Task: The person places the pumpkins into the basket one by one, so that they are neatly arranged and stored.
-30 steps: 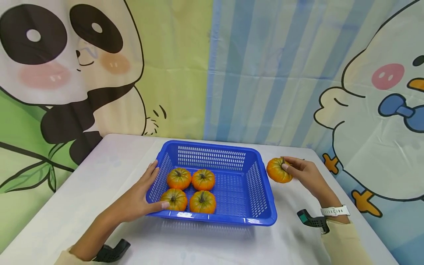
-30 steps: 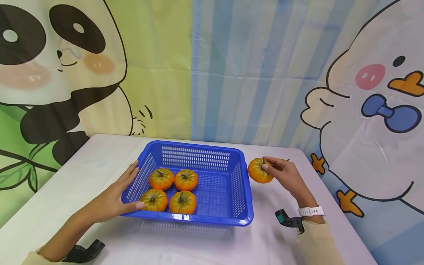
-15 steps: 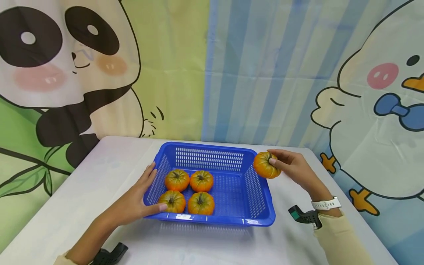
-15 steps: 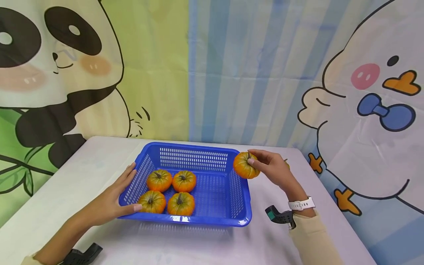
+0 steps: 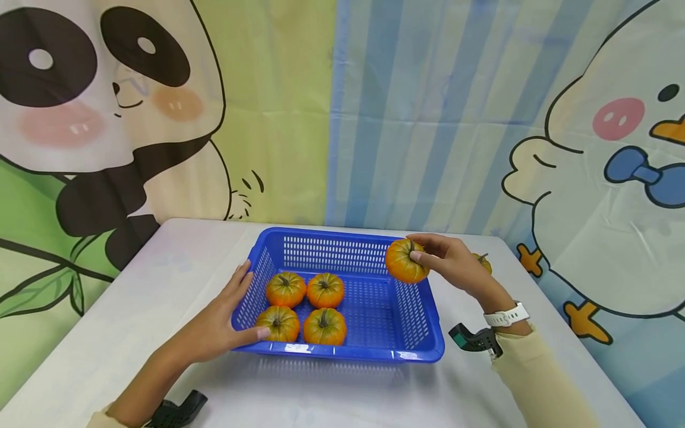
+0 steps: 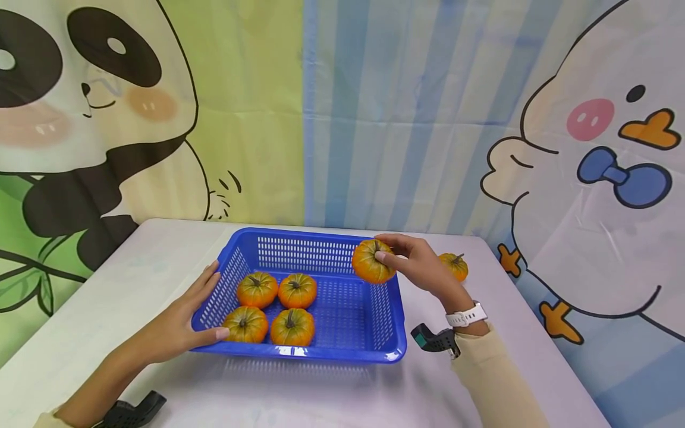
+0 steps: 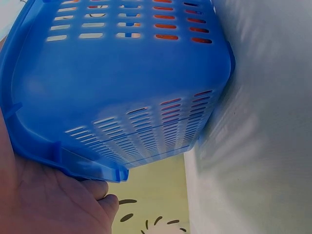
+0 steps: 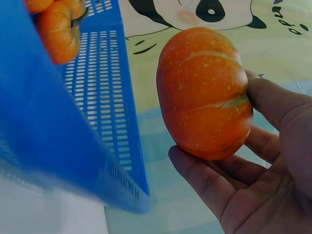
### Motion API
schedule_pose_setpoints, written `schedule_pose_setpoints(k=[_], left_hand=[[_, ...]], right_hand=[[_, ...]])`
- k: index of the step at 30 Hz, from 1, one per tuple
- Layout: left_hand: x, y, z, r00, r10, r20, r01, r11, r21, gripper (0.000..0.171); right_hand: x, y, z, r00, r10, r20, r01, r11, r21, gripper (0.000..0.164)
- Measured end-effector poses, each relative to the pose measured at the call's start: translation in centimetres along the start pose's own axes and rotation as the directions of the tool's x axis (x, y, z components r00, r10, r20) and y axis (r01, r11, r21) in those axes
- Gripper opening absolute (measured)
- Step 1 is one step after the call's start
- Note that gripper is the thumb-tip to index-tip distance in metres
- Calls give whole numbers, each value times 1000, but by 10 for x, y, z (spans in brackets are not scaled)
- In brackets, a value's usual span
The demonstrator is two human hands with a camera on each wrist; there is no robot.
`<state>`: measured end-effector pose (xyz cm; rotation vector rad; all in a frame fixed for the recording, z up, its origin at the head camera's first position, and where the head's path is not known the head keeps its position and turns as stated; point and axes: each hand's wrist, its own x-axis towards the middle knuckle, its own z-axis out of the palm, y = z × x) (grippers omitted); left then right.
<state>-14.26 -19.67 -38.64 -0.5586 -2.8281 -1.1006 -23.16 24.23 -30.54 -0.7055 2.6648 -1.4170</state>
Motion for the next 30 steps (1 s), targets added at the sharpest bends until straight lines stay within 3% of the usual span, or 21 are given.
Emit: schedule_pose_setpoints(k=[9,18,30], left_hand=[[0,1,-1,1000,3,-2,-3,1000,-1,107],[0,1,-2,1000,5,-2,-5,1000,-6,107],[0,0,0,1000,7,-4,-7,1000,-13,106]], right_hand=[[18,-10,17,992,-64,111,64,998,4,41],[29,-12,29,976,-56,210,58,998,-4,44],[39,-15,40,933,-63,353,73,997,-15,42]])
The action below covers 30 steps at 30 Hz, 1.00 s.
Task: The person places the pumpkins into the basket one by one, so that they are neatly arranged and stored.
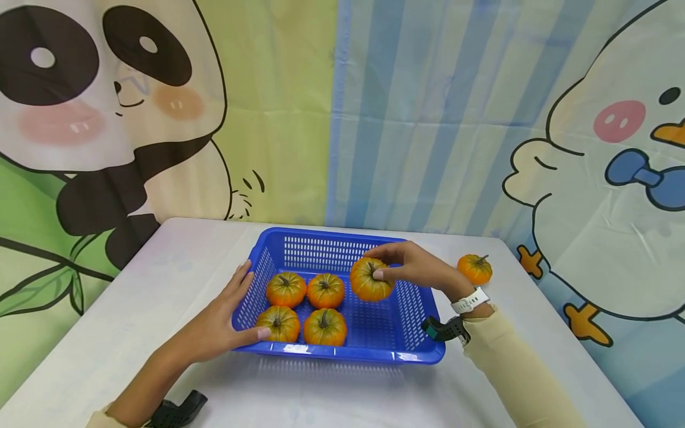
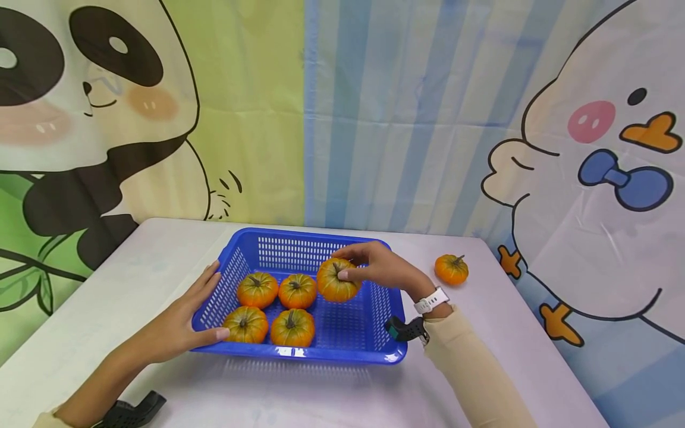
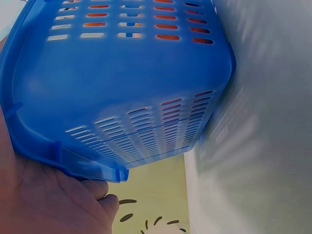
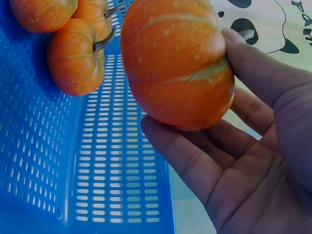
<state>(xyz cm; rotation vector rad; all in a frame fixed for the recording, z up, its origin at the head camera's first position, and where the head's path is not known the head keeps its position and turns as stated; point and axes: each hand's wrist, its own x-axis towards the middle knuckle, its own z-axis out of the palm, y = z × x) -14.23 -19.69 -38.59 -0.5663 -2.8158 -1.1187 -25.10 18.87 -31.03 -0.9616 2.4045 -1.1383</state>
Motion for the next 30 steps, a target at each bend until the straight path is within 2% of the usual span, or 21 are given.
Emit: schedule_pose_setpoints(k=[11,19,26,30], left_hand=[[0,1,0,1000,3,-1,-3,1000,-4,106],[0,1,1,1000,-6,3,6,1000,-4,107],[-1,1,0,1000,0,-2,0,1000,0,107],[-1,1,0,1000,-3,-2,3,1000,4,107]], right_hand=[[8,2,1,992,-9,128,7,1000,13,43],[16,6,6,941,32,336,-45,999,31,38],[21,6,12,910,81,406,-70,997,-42,36],[23,7,16,899,79,431,-60,997,-58,37]])
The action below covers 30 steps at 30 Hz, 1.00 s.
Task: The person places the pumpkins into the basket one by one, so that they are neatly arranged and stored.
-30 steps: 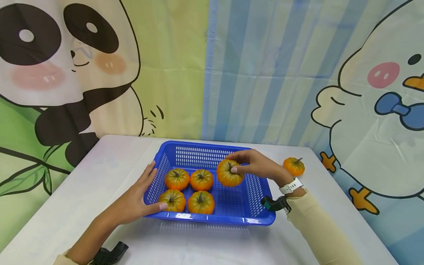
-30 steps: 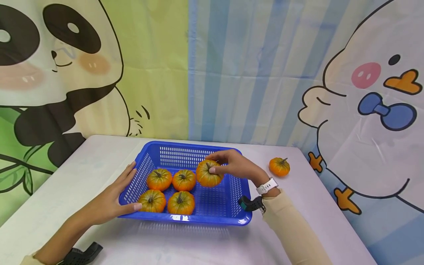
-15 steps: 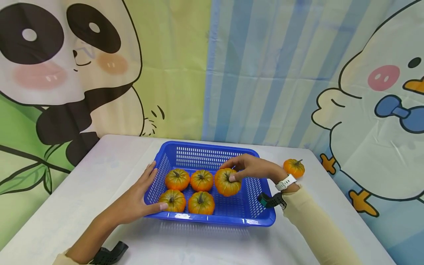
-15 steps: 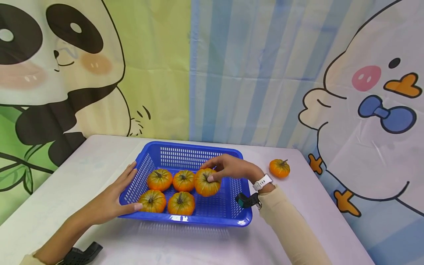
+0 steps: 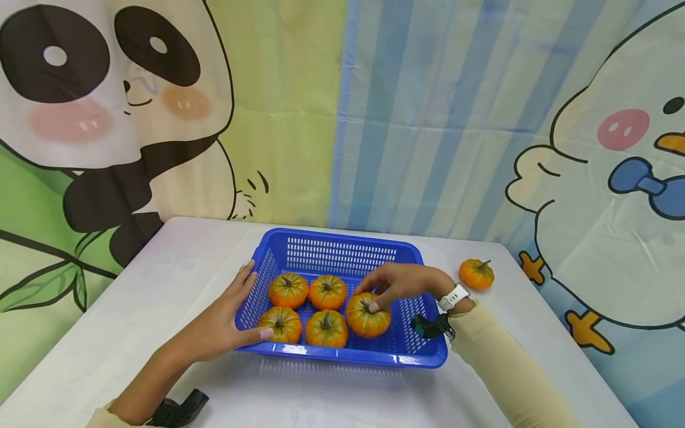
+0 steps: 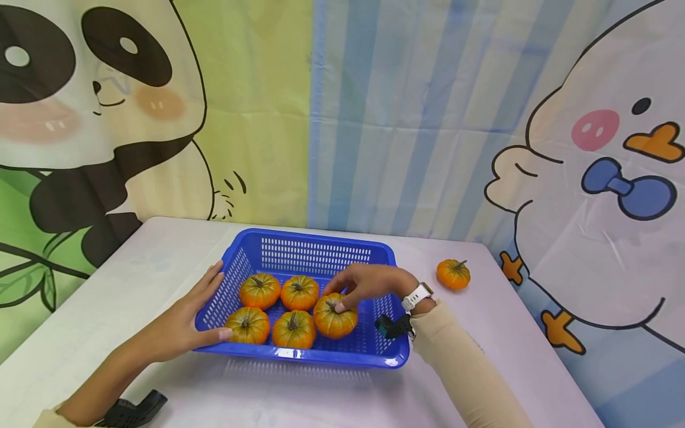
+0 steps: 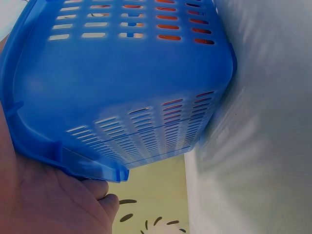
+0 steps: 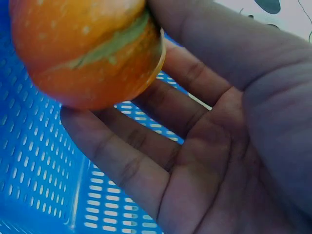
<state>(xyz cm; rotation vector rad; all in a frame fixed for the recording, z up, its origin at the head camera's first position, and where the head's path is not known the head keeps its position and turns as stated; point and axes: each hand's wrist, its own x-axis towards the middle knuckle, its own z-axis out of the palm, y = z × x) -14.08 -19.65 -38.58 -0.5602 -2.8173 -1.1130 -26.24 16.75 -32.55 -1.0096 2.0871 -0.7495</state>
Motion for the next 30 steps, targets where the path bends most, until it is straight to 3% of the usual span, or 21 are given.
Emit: schedule_pose_setpoints(k=[11,30], left_hand=[[0,0,1,1000,1,-3,-1,1000,11,106],[0,-1,1,1000,15,-12,-15,1000,15,105]], right_hand=[[7,5,6,989,140,48,-137,989,-60,32],[8,8,12,970,223,100,-219,974,-51,31]])
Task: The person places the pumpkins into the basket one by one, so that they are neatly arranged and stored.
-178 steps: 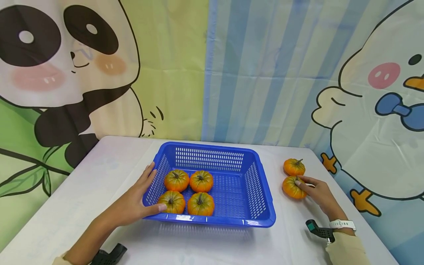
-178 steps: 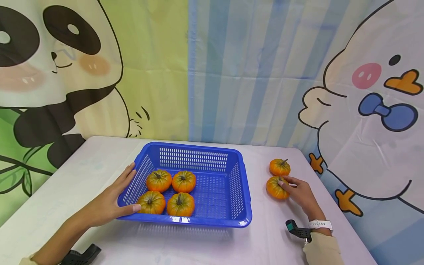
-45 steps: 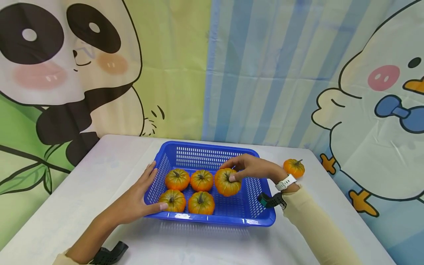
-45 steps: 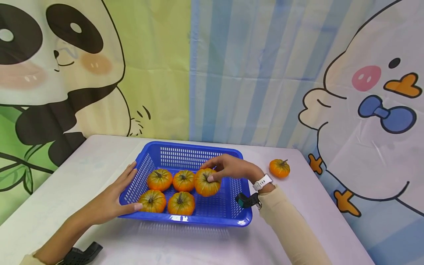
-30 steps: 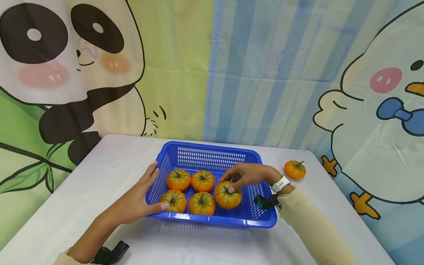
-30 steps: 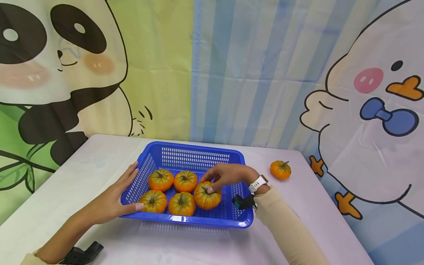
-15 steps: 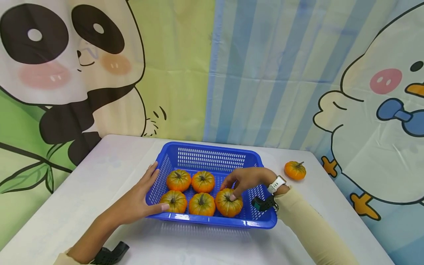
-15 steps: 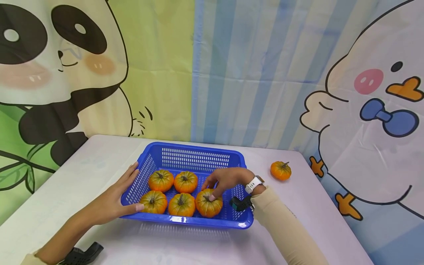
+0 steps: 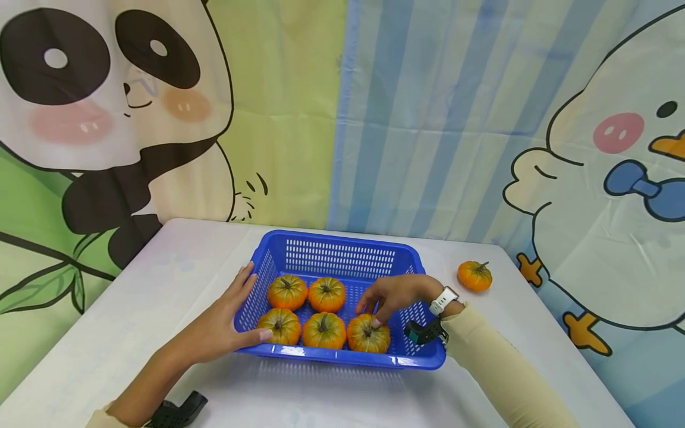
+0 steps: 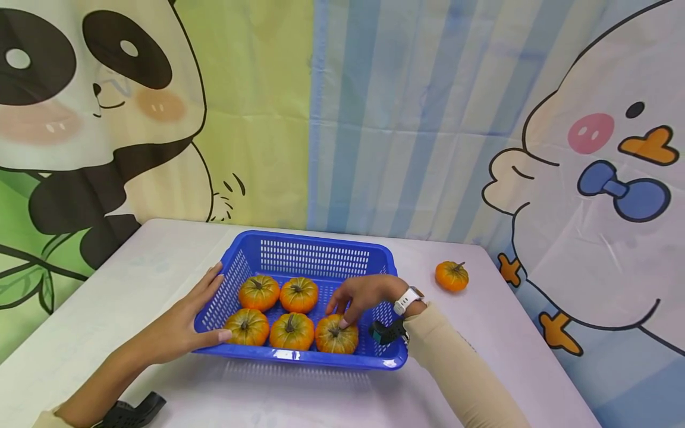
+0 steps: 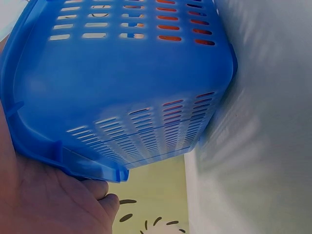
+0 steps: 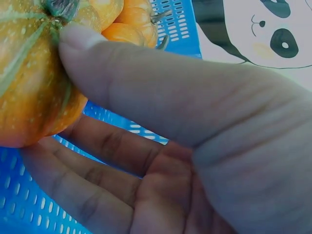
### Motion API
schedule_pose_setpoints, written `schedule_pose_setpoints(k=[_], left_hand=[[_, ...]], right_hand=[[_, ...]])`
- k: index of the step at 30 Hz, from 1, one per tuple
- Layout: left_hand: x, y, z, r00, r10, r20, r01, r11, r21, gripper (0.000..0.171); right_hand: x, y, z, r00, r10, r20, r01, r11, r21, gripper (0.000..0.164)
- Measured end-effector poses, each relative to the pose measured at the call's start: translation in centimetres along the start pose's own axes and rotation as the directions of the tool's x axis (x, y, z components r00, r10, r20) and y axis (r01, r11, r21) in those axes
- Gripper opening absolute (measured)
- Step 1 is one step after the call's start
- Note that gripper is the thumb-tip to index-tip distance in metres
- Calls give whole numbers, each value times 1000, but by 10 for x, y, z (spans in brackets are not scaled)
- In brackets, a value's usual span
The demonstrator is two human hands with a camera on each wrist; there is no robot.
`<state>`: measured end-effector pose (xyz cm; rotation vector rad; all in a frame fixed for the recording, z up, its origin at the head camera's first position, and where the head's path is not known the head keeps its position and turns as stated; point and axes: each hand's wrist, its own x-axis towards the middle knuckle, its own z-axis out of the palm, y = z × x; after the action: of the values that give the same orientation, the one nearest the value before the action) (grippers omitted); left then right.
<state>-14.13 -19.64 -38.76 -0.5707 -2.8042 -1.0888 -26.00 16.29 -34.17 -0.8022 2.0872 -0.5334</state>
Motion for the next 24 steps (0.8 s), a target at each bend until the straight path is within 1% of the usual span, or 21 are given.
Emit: schedule_pose_setpoints(k=[6,10,15,22,24], left_hand=[[0,0,0,1000,1,-5,-1,1000,-1,104],[0,0,0,1000,-2,-4,2,1000,1,104],[0,0,0,1000,-2,-5,2,1000,0,104],[0,0,1,1000,-6,-3,6,1000,-5,105],[0,0,0,1000,-4,-3,4,1000,-5,105]], right_hand=[[0,0,1,999,26,46,-25,999,-22,32],[-2,0,1,998,25,54,-23,999,-37,41],[-5,0,-3,1000,15,23,-13,998,-62,52],[-12,0,-6,999,15,-31,-16,1000,-22,54],[-15,0,-7,999,2,-54,-3,1000,-20,53]])
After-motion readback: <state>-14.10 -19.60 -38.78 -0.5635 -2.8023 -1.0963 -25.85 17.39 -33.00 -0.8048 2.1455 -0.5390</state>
